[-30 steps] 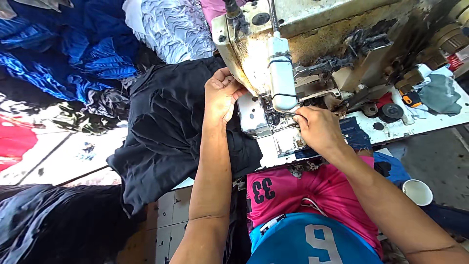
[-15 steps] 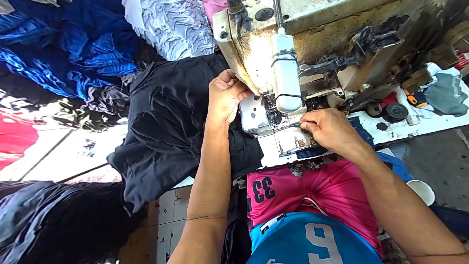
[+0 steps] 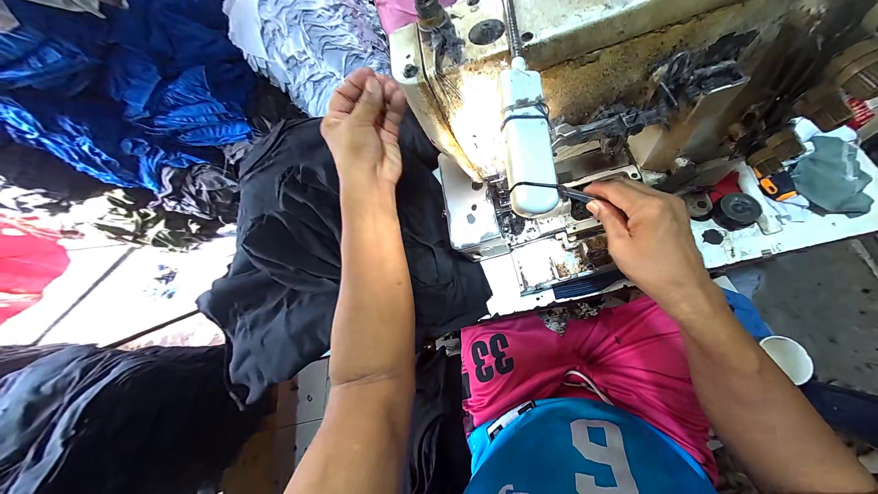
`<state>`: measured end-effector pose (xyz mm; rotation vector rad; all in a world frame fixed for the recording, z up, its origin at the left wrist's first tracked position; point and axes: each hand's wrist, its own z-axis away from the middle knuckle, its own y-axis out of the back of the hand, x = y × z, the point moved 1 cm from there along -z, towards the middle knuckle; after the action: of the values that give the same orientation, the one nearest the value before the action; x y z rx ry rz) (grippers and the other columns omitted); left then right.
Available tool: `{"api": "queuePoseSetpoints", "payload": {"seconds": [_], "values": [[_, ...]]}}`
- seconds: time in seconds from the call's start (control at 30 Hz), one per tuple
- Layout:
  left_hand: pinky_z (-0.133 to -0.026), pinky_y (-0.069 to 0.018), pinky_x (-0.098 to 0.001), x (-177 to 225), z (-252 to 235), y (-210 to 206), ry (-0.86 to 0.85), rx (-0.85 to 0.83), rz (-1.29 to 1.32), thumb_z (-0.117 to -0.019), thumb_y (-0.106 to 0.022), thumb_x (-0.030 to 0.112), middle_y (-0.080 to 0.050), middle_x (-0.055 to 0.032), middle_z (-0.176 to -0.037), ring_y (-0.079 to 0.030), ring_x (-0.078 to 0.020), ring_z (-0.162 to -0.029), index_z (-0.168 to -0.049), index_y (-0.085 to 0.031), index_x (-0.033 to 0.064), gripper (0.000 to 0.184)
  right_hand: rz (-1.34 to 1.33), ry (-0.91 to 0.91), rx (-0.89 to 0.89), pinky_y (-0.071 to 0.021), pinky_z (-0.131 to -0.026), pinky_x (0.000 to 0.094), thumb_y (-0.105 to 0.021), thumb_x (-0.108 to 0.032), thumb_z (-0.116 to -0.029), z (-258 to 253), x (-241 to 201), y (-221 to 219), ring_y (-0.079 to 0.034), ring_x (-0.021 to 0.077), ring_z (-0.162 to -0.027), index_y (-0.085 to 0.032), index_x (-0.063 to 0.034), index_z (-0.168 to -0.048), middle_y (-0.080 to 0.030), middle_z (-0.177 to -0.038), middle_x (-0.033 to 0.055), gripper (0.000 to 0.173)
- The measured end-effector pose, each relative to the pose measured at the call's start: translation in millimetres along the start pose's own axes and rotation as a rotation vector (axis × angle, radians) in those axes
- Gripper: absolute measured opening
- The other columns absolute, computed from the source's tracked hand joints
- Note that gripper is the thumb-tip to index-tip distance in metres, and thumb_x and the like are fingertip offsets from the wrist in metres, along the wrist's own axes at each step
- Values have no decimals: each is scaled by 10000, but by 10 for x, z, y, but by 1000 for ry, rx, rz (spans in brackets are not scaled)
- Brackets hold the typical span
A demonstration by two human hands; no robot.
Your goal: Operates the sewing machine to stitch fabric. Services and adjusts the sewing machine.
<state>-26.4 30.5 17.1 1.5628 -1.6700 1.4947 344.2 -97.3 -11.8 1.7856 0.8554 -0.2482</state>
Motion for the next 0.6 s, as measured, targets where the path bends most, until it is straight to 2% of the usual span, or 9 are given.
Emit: {"api": "queuePoseSetpoints", "payload": {"seconds": [0.13,0.2,0.27,0.33,0.37,0.4,0.47,0.53,0.6], "values": [[-902,-622,-431,206,-462,230,-92,70,-78,-1002,-611,6,-707,-162,-1015,-730,-281,-946,-1202,-539,-33,216,-30,-75,12,-587,-777,464,-558,-234,-1062,334,333,244,-699,203,-903,-719,-152,-1257,-714,-1106,66,266],[-873,-634,-430,319,-636,316,-141,116,-143,-987,-635,2,-714,-166,-1000,-738,-289,-918,-1186,-554,-34,218,-25,-146,38,-574,-735,451,-539,-224,-1066,564,535,343,-674,195,-846,-711,-152,-1278,-696,-1099,76,283],[-860,-637,-427,414,-805,473,-207,70,-286,-979,-655,25,-724,-167,-1020,-742,-292,-927,-1191,-561,-36,240,12,-215,52,-569,-735,447,-525,-209,-1063,795,719,393,-661,194,-831,-712,-135,-1273,-681,-1085,85,291],[-833,-650,-389,489,-910,641,-272,-44,-483,-961,-673,42,-728,-143,-1015,-751,-249,-908,-1174,-563,-60,260,67,-255,31,-565,-812,497,-523,-160,-1056,991,863,392,-673,251,-923,-714,-87,-1253,-681,-1110,129,284],[-813,-648,-336,569,-842,579,-270,-34,-596,-961,-644,23,-722,-125,-999,-748,-196,-886,-1167,-558,-87,249,103,-267,18,-560,-836,528,-523,-139,-1053,1062,921,367,-675,283,-962,-714,-73,-1248,-680,-1120,147,281],[-788,-621,-271,684,-647,310,-204,123,-712,-960,-615,-1,-688,-84,-960,-717,-126,-837,-1160,-564,-87,224,142,-272,15,-557,-836,555,-525,-124,-1047,1110,966,322,-678,310,-982,-715,-69,-1244,-680,-1122,156,280],[-815,-570,-204,930,-344,-46,-52,294,-890,-1000,-550,12,-639,-68,-1026,-666,-52,-858,-1270,-534,-92,289,188,-277,38,-554,-830,575,-527,-116,-1043,1155,1004,201,-675,337,-1008,-714,-65,-1235,-680,-1122,165,273],[-846,-540,-186,1038,-175,-67,9,305,-974,-1022,-498,26,-613,-77,-1109,-640,-31,-907,-1372,-471,-85,368,211,-268,94,-557,-827,562,-533,-112,-1037,1151,1004,86,-674,349,-1011,-721,-55,-1218,-684,-1105,172,267],[-800,-540,-175,989,-114,172,-106,219,-1036,-1008,-502,3,-626,-131,-1074,-651,-44,-860,-1350,-470,-133,369,232,-241,138,-545,-882,535,-531,-116,-1038,1108,1012,7,-658,350,-1054,-725,-62,-1213,-688,-1116,165,267]]}}
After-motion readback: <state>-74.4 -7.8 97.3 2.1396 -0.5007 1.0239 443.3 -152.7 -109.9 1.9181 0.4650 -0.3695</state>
